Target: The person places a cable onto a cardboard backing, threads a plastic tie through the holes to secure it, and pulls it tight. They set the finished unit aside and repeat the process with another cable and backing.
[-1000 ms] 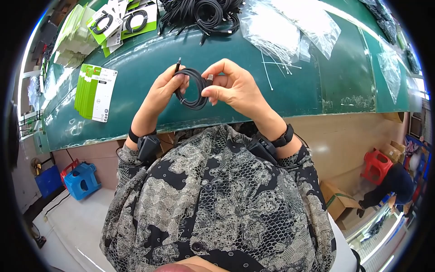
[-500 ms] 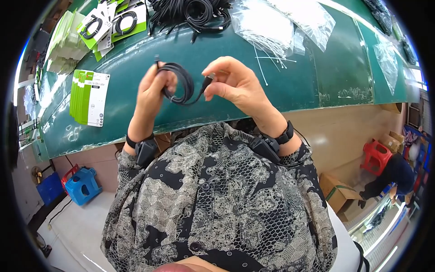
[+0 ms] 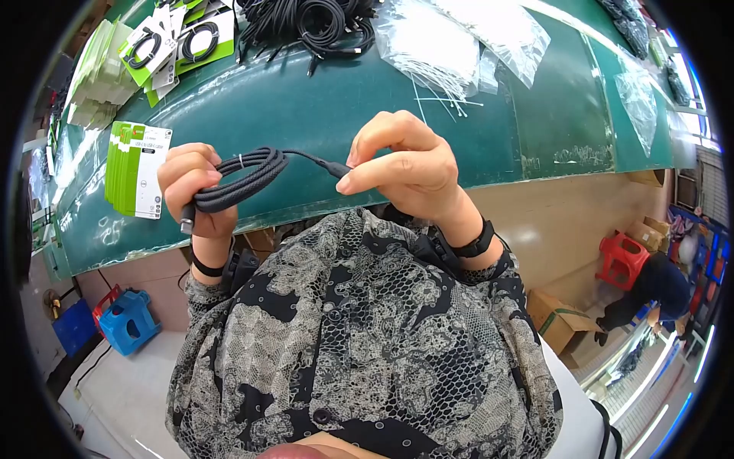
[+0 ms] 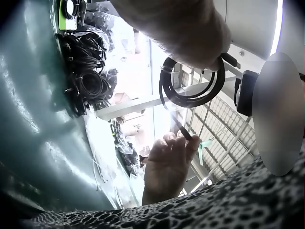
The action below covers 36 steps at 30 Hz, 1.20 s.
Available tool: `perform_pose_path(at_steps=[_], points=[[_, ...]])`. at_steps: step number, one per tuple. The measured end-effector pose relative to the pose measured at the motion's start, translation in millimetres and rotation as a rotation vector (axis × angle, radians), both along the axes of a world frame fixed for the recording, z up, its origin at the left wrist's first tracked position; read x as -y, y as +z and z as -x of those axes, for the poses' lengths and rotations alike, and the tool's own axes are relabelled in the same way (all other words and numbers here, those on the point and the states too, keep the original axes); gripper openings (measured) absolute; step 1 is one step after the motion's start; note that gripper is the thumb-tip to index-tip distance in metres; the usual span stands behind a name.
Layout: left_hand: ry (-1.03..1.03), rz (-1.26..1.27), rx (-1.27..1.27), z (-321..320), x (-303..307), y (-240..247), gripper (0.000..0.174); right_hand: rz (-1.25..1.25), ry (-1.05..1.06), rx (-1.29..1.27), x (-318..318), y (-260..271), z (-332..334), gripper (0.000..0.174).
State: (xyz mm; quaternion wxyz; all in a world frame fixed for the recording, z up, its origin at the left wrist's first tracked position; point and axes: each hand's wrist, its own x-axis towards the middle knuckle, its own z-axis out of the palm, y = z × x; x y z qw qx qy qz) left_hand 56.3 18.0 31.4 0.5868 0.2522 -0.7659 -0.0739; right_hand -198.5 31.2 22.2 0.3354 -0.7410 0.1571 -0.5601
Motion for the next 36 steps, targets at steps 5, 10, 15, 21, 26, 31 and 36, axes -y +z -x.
perform_pose_path(at_steps=[5,10,15,21,26,31,36], points=[[0.223,-0.096,0.387,12.2,1.1,3.3,0.017,-0.440,-0.224,0.009,1.1,3.3,-16.1,0.014],[0.295,-0.146,0.754,21.6,3.9,-0.3,0.008,-0.190,-0.256,-0.389,18.7,20.8,-29.2,0.032],[0.357,-0.123,0.724,9.3,0.1,-4.6,0.007,-0.044,-0.138,-0.679,37.1,6.8,-63.7,0.028],[0.256,-0.237,0.666,-19.9,-5.1,-16.5,0.011,-0.703,0.321,-0.510,48.6,-0.1,-84.5,0.031],[0.059,-0.432,0.618,-33.1,1.8,-29.1,0.014,-1.132,0.696,-0.293,65.3,-42.4,-84.4,0.033],[-0.055,-0.584,0.621,-40.9,10.3,-30.0,0.011,-1.257,0.845,-0.241,71.4,-51.7,-79.0,0.039],[-0.054,-0.495,0.726,-42.1,21.1,-36.1,0.012,-1.311,0.806,-0.300,75.5,-57.9,-76.8,0.040]])
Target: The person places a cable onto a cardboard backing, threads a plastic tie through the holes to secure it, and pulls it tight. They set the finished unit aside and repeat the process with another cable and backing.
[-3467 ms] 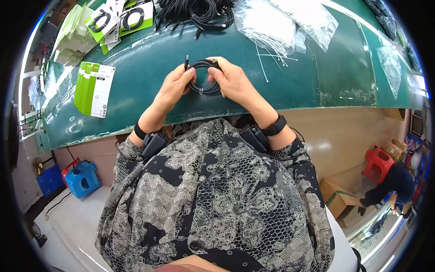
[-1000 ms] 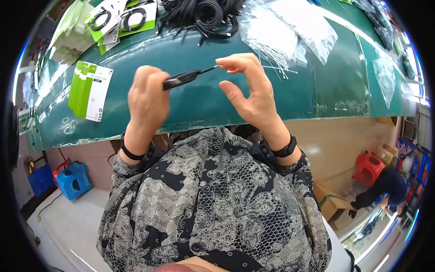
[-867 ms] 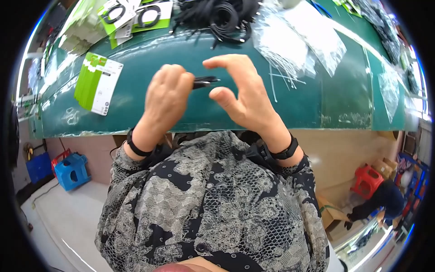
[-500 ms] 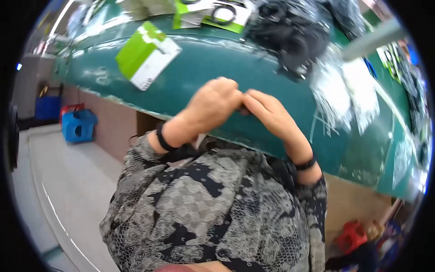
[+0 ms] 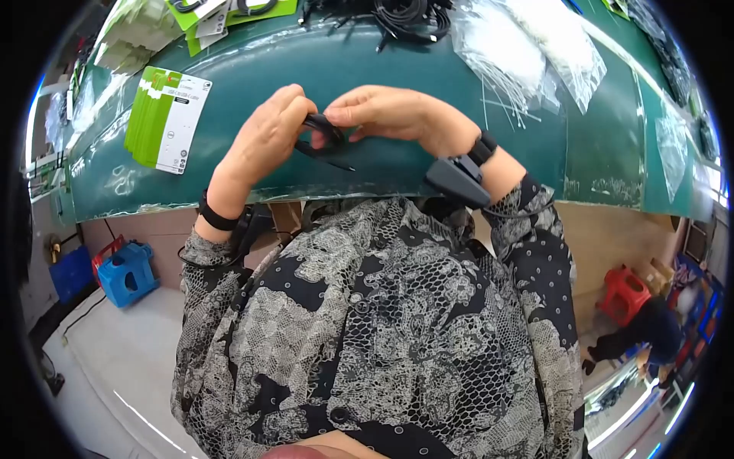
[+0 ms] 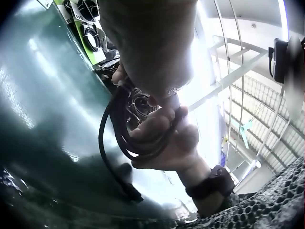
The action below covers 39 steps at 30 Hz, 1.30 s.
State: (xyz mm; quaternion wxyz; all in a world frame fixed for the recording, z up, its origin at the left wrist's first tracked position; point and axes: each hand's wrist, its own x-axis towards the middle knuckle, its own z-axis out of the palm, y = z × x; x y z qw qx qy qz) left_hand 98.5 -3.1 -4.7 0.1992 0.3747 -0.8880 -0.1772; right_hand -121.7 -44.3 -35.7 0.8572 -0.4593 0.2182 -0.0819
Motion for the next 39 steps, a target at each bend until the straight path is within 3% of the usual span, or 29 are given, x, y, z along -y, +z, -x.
perform_pose_path(at_steps=[2,5,9,11,13,15,16,19,24,27,28,31,33,38,39], points=[[-0.011,0.015,0.037,0.5,3.8,-6.7,0.013,-0.043,0.019,0.013,6.4,-7.9,-0.2,0.038],[0.022,-0.287,-0.128,-2.2,14.1,-10.6,0.018,-0.122,0.000,0.039,6.7,-17.5,-0.7,0.036],[0.096,-0.333,-0.293,-33.6,24.1,-0.9,0.025,-0.199,-0.079,0.067,10.8,-15.2,-2.8,0.033],[0.389,-0.041,-0.127,-91.4,39.1,-1.0,0.037,-0.169,-0.133,0.028,11.2,-10.1,2.7,0.032],[0.732,0.403,0.368,-174.3,47.6,-11.1,0.050,-0.164,-0.135,0.052,11.7,-5.5,9.1,0.031],[0.984,0.461,0.734,-219.7,37.5,-6.4,0.062,-0.137,-0.124,0.102,13.9,-3.6,13.4,0.030],[0.984,0.458,0.740,-232.2,33.5,-9.6,0.062,-0.141,-0.121,0.105,14.9,-5.0,15.1,0.030],[1.331,0.206,0.806,-253.2,22.2,-18.7,0.066,-0.144,-0.138,0.214,19.0,-9.7,20.3,0.030],[1.286,0.143,0.805,-278.9,30.1,-19.6,0.064,-0.183,-0.154,0.245,17.9,-10.7,23.9,0.031],[1.182,0.067,0.486,-286.2,31.7,-12.1,0.049,-0.262,-0.110,0.337,18.5,-17.3,25.1,0.030],[1.181,0.071,0.484,-286.1,32.2,-13.2,0.049,-0.258,-0.111,0.338,17.3,-18.6,26.7,0.030],[1.083,0.264,0.232,-278.3,29.0,-18.8,0.033,-0.233,-0.133,0.282,13.9,-16.2,28.3,0.032],[1.040,0.359,0.223,-271.1,27.9,-18.0,0.023,-0.237,-0.144,0.308,12.2,-13.9,29.1,0.032],[1.114,0.395,0.184,-247.4,27.2,4.7,0.022,-0.187,-0.188,0.250,4.2,1.3,33.1,0.033],[1.147,0.253,0.115,-235.8,27.1,16.6,0.022,-0.128,-0.203,0.234,0.7,5.1,34.5,0.030]])
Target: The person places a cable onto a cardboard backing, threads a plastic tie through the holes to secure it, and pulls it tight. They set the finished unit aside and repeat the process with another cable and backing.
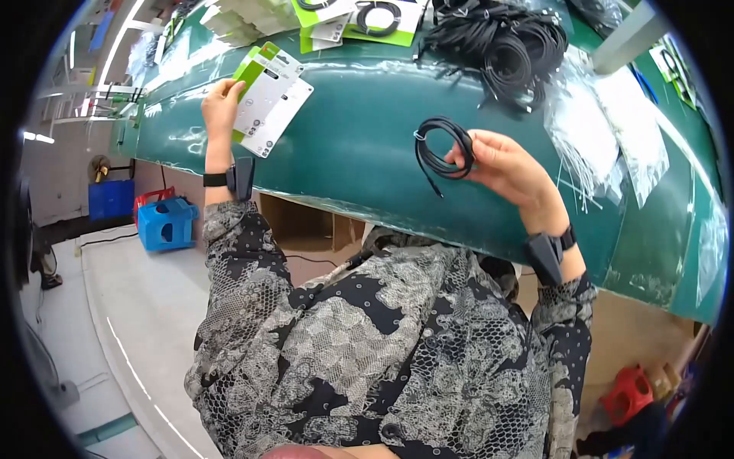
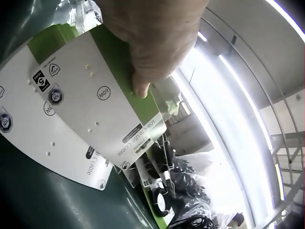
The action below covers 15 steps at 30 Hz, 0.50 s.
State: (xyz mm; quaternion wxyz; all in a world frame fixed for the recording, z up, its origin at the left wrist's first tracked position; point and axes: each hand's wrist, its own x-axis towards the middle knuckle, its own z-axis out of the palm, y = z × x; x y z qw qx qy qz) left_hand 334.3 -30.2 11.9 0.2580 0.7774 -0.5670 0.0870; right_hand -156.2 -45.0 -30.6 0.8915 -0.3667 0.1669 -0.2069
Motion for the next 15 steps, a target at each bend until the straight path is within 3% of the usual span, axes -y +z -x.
perform_pose_path(at_steps=[2,3,6,8,11,12,13,15], points=[[0.023,-0.147,-0.275,15.9,4.6,19.0,0.021,0.109,-0.057,-0.056,0.0,7.4,4.8,0.026],[0.021,-0.139,-0.277,18.0,6.8,22.2,0.021,0.117,-0.058,-0.058,0.3,13.8,2.0,0.026],[-0.334,-0.253,-0.687,34.4,14.0,20.7,0.021,1.304,-0.435,-0.415,-12.0,40.3,-18.1,0.023],[-0.406,-0.331,-0.747,78.3,15.8,18.4,0.021,1.797,-0.496,-0.596,-13.5,56.4,-26.3,0.028],[-0.537,-0.503,-0.857,149.5,18.4,4.4,0.022,1.980,-0.515,-0.526,-17.3,52.7,-37.8,0.031],[-0.607,-0.683,-1.004,166.6,19.5,-3.2,0.022,1.977,-0.499,-0.556,-20.1,49.3,-37.0,0.031],[-0.672,-0.865,-1.144,182.2,19.8,-10.5,0.022,2.012,-0.437,-0.539,-22.5,44.3,-35.7,0.030],[-0.714,-0.927,-1.214,203.6,25.9,-22.8,0.023,2.080,-0.326,-0.479,-25.1,37.6,-34.0,0.030]])
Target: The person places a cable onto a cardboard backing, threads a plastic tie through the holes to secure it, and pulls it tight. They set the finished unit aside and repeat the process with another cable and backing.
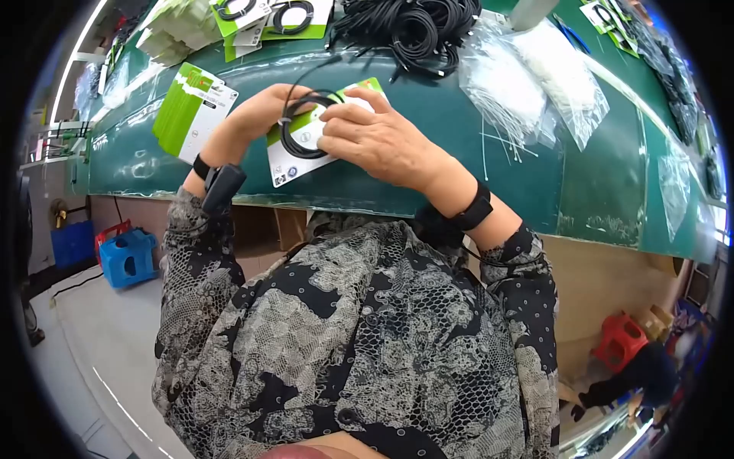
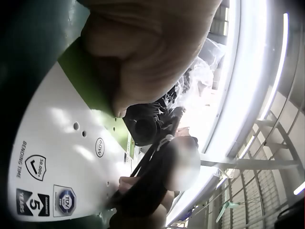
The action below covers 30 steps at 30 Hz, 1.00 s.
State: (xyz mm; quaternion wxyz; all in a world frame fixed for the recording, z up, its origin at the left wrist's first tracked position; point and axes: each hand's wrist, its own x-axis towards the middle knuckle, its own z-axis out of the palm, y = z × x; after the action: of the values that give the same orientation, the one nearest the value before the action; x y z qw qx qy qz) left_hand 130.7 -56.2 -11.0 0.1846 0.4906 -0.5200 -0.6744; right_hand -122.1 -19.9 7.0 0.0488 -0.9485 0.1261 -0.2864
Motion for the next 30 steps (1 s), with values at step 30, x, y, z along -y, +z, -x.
perform_pose_path(at_steps=[30], points=[[0.641,-0.124,-0.980,108.7,-83.7,-61.5,0.038,-0.224,-0.412,0.105,-24.8,-35.6,24.9,0.033]])
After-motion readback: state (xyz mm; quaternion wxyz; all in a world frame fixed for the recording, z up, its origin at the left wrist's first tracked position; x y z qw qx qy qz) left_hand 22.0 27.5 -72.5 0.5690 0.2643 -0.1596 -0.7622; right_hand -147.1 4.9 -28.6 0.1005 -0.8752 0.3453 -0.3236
